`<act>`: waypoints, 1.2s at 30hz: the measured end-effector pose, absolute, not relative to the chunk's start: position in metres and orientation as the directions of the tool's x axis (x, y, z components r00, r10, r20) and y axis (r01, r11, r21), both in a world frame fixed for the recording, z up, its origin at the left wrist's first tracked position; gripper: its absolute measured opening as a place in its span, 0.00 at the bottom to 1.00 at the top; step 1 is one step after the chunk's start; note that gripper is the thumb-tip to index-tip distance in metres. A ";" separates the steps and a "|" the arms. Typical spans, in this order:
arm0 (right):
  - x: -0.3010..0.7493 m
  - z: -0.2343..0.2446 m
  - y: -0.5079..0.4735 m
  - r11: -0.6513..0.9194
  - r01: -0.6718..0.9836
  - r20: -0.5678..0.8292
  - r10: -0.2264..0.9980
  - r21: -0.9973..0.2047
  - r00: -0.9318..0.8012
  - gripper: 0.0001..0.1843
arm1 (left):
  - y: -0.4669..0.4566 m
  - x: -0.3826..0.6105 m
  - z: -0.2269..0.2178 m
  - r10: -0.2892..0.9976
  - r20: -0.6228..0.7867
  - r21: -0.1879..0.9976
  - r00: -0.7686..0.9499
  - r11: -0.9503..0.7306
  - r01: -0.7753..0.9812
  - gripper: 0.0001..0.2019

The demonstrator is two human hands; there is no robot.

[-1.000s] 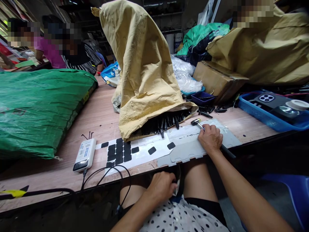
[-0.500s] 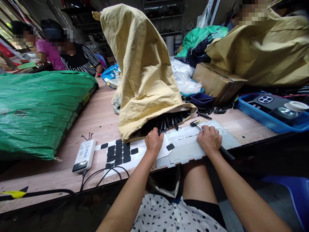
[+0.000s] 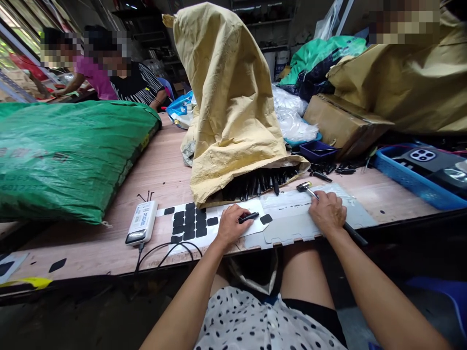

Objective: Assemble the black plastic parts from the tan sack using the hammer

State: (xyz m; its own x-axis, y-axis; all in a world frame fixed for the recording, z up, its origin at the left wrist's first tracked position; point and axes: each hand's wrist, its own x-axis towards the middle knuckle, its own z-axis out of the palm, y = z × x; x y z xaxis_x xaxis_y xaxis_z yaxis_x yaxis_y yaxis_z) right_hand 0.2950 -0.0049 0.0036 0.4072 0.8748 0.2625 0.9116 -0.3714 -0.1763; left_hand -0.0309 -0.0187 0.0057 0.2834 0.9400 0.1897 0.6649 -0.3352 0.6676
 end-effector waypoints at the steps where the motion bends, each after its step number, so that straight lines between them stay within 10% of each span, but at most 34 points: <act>1: 0.296 0.006 -0.006 -0.362 0.912 0.243 0.883 -0.192 0.401 0.19 | -0.019 -0.031 0.006 0.939 0.192 0.667 0.286 -0.339 0.664 0.10; 11: 0.218 0.042 -0.065 0.259 0.676 0.351 0.936 -0.690 0.000 0.18 | -0.017 -0.029 0.009 0.954 0.143 0.696 0.264 -0.287 0.658 0.08; 23: 0.166 0.032 -0.086 0.371 0.841 0.338 0.909 -0.394 -0.243 0.25 | -0.017 -0.029 0.010 0.959 0.124 0.709 0.254 -0.264 0.653 0.04; 36: 0.194 0.031 -0.076 0.279 0.869 0.421 0.902 -0.409 -0.091 0.23 | -0.016 -0.028 0.006 0.956 0.150 0.709 0.251 -0.281 0.647 0.09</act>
State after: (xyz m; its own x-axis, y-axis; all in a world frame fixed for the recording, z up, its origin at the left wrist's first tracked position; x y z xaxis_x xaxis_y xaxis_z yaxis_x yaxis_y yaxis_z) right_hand 0.1940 -0.0762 0.0309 -0.0912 0.9024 0.4210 0.8686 0.2789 -0.4095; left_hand -0.0283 -0.0163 0.0063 0.2509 0.9563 0.1502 0.6465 -0.2810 0.7093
